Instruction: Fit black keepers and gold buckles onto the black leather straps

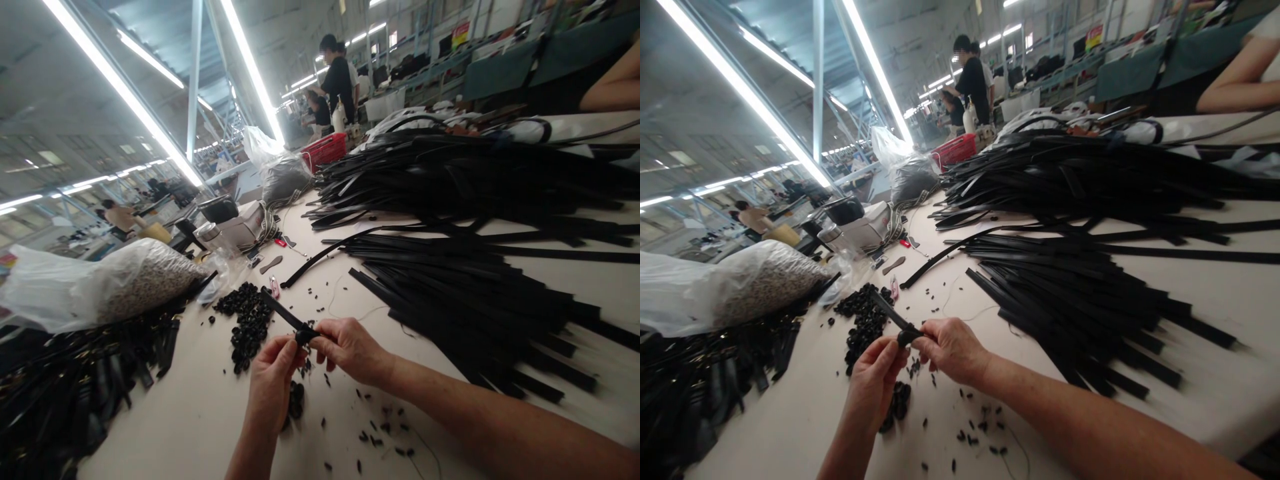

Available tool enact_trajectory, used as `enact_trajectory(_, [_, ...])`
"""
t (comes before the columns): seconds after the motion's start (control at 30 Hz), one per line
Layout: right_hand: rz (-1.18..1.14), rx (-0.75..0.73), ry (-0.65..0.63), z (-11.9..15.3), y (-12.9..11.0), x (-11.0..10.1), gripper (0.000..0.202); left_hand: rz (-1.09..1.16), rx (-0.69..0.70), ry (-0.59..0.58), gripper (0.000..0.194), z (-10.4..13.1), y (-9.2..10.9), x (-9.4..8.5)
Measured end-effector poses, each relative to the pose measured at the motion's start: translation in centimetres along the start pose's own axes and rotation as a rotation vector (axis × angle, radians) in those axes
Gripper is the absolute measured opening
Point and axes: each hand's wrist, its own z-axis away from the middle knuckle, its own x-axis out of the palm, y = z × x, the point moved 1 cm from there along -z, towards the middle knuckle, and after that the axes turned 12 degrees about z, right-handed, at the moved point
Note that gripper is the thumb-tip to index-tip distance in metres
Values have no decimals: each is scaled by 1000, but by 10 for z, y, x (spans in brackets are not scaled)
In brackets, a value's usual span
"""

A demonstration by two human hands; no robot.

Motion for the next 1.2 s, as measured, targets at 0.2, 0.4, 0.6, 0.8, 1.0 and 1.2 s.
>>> enact_trajectory(0.2, [26, 6, -41, -1, -3, -2, 24, -132, 160, -84, 26, 1, 2, -5])
enact_trajectory(0.4, [150, -56, -80, -2, -5, -7, 20, -217, 178, -95, 25, 2, 4, -2])
enact_trajectory(0.6, [166, -67, -107, -4, 3, -6, 15, -430, 198, -238, 18, 1, 6, -4])
enact_trajectory(0.8, [-8, -116, -183, -3, 5, 0, 12, -614, 319, -239, 14, 1, 4, -3])
enact_trajectory(1.0, [-71, -56, -176, -4, 2, -6, 12, -441, 185, -184, 21, 4, -4, 2])
enact_trajectory(1.2, [-47, -69, -130, -1, -5, -13, 22, -295, 60, -137, 26, 5, 5, 4])
